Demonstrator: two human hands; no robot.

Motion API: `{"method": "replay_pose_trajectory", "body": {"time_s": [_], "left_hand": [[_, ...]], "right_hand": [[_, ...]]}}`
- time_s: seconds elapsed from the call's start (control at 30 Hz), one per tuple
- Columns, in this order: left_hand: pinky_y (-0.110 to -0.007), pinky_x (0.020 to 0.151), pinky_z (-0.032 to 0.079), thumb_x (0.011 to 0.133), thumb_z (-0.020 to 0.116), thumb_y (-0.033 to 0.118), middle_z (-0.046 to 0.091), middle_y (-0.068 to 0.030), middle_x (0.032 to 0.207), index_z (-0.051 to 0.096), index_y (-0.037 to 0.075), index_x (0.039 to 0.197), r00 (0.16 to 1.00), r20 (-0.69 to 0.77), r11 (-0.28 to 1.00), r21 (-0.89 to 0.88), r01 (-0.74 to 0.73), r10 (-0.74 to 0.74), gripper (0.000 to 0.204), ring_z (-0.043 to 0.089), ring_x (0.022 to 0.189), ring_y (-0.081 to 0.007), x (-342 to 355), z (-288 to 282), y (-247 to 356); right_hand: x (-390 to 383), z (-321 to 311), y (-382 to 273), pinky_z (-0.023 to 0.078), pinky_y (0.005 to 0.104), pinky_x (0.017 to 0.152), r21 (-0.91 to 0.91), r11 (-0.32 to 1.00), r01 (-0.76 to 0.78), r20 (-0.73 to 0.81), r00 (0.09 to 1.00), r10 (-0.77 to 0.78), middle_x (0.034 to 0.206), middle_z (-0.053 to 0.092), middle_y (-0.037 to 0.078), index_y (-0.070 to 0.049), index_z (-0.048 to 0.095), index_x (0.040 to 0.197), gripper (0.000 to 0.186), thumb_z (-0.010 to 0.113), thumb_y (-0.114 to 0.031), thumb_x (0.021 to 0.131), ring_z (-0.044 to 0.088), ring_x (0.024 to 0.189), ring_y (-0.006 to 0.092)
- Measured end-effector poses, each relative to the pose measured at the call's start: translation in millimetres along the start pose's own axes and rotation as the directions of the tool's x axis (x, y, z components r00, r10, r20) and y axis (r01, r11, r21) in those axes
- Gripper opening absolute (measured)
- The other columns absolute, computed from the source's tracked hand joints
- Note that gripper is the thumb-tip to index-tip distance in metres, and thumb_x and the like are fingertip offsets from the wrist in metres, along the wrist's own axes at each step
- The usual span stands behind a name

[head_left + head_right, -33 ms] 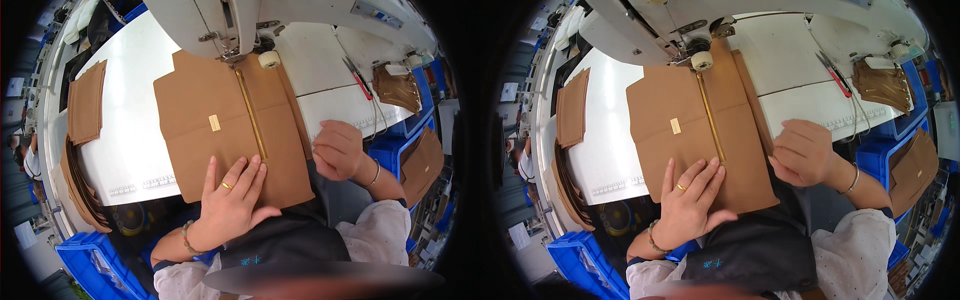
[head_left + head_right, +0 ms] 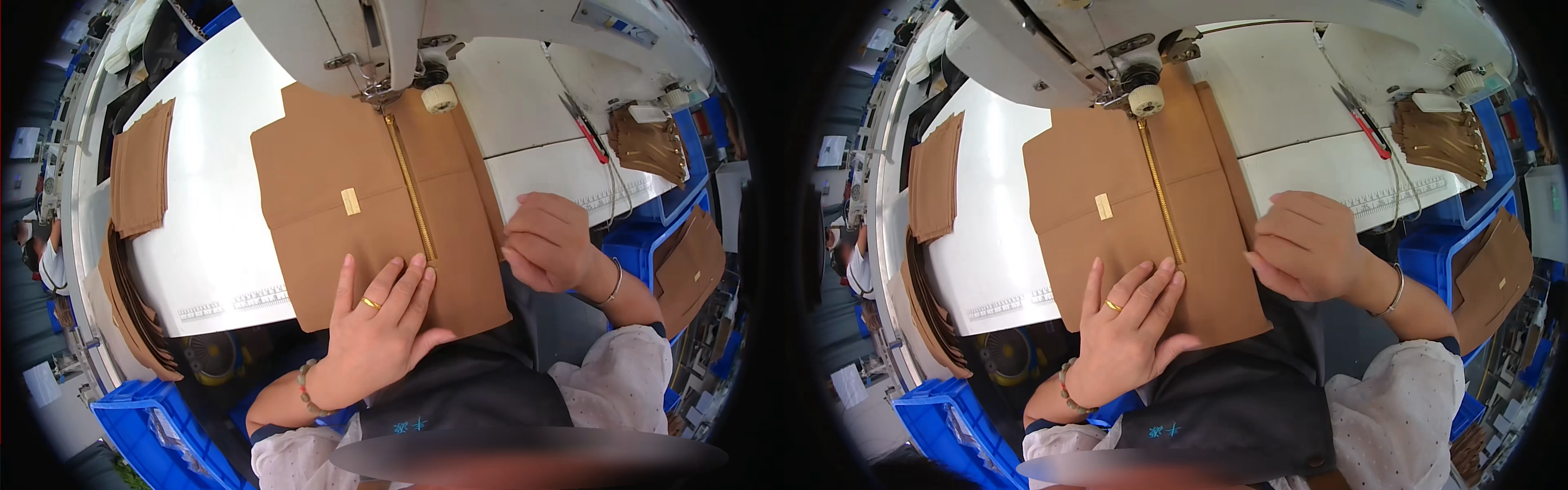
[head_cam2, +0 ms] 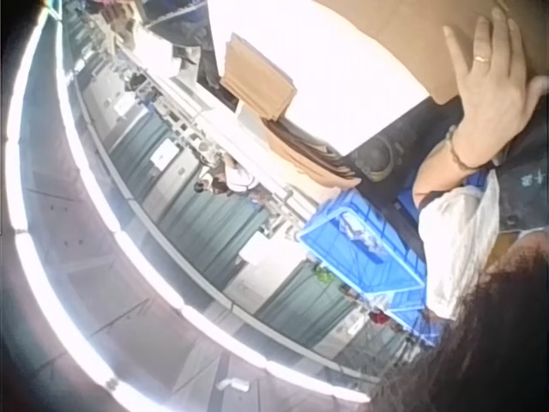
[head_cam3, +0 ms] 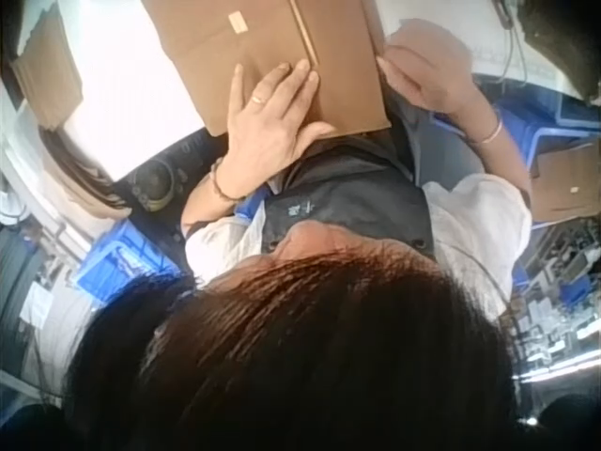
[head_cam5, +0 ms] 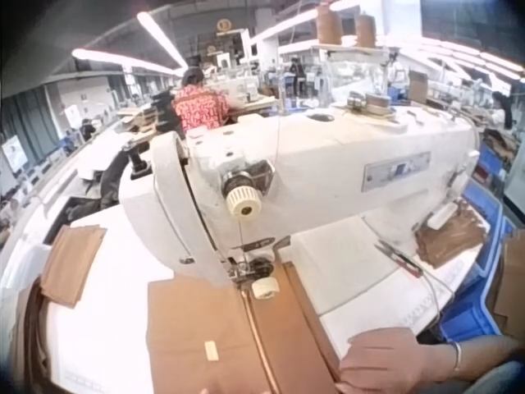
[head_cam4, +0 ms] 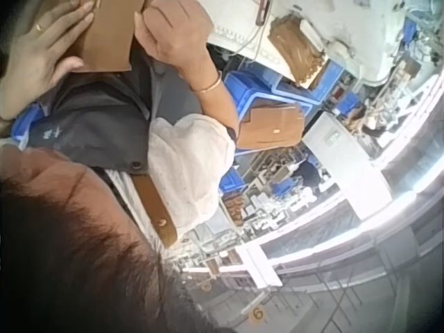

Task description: Sewing zippers and components onto leather pouches using an industrial sewing machine.

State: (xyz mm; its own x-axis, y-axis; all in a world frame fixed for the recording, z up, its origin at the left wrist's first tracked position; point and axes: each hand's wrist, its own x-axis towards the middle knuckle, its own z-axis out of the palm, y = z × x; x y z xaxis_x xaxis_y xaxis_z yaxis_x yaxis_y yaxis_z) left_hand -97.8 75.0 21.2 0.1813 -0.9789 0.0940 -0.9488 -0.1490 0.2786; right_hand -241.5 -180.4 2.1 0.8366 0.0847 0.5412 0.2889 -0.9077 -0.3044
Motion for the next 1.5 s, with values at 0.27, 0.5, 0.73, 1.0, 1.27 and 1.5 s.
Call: {"method": "replay_pose_trajectory", "body": {"time_s": [0.27, 0.5, 0.73, 1.0, 1.27, 1.5], "left_hand": [[-0.059, 0.121, 0.031, 0.081, 0.081, 0.025, 0.074, -0.0038, 0.122, 0.078, 0.009, 0.118, 0.984, -0.143, 0.988, 0.125, -0.087, 0.105, 0.040, 0.066, 0.112, -0.0194, 3, 12, -8], [-0.053, 0.112, 0.045, 0.075, 0.087, 0.029, 0.075, -0.0048, 0.110, 0.077, 0.007, 0.101, 0.960, -0.178, 0.975, -0.010, -0.223, 0.218, 0.036, 0.068, 0.108, -0.0214, 41, -7, -48], [-0.049, 0.108, 0.048, 0.066, 0.083, 0.054, 0.065, -0.0115, 0.134, 0.067, 0.001, 0.130, 0.989, -0.110, 0.994, 0.061, -0.088, 0.094, 0.084, 0.061, 0.127, -0.0353, 91, -9, -75], [-0.050, 0.109, 0.048, 0.064, 0.078, 0.059, 0.063, -0.0116, 0.138, 0.067, 0.004, 0.133, 0.993, -0.074, 0.990, 0.116, -0.084, 0.093, 0.089, 0.060, 0.130, -0.0321, 88, -8, -77], [-0.054, 0.109, 0.047, 0.065, 0.077, 0.060, 0.062, -0.0102, 0.139, 0.066, 0.004, 0.133, 0.994, -0.061, 0.991, 0.104, -0.087, 0.094, 0.089, 0.059, 0.131, -0.0320, 88, -7, -80], [-0.054, 0.111, 0.045, 0.066, 0.077, 0.061, 0.062, -0.0107, 0.140, 0.066, 0.003, 0.133, 0.995, -0.036, 0.990, 0.110, -0.088, 0.092, 0.089, 0.058, 0.131, -0.0324, 88, -8, -78]], "right_hand": [[19, 43, -20, 0.056, 0.0453, 0.095, 0.087, 0.986, 0.139, 0.082, 0.986, -0.146, 0.111, 0.068, 0.014, 0.002, 0.069, 0.107, 0.032, 0.075, -0.019, 0.084, 0.065, 0.109, 0.0304], [15, 40, -20, 0.055, 0.0460, 0.098, -0.002, 0.970, 0.241, 0.139, 0.961, -0.239, 0.110, 0.069, 0.015, 0.007, 0.070, 0.105, 0.032, 0.073, -0.018, 0.085, 0.066, 0.110, 0.0293], [28, 40, -17, 0.058, 0.0425, 0.090, 0.027, 0.963, 0.269, 0.098, 0.958, -0.270, 0.104, 0.069, 0.013, 0.006, 0.071, 0.099, 0.026, 0.073, -0.016, 0.085, 0.067, 0.101, 0.0278], [89, 50, 51, 0.053, 0.0404, 0.077, -0.098, 0.995, 0.016, 0.060, 0.998, -0.010, 0.094, 0.065, 0.006, -0.009, 0.072, 0.095, 0.015, 0.074, -0.021, 0.086, 0.064, 0.090, 0.0265], [92, 66, 60, 0.046, 0.0383, 0.070, -0.223, 0.973, -0.051, 0.019, 0.998, 0.056, 0.078, 0.057, 0.004, -0.016, 0.076, 0.090, 0.011, 0.071, -0.023, 0.085, 0.057, 0.082, 0.0248], [92, 68, 66, 0.047, 0.0391, 0.072, -0.248, 0.968, -0.034, -0.047, 0.999, 0.023, 0.081, 0.059, 0.004, -0.014, 0.076, 0.092, 0.014, 0.071, -0.024, 0.085, 0.058, 0.084, 0.0245]]}}
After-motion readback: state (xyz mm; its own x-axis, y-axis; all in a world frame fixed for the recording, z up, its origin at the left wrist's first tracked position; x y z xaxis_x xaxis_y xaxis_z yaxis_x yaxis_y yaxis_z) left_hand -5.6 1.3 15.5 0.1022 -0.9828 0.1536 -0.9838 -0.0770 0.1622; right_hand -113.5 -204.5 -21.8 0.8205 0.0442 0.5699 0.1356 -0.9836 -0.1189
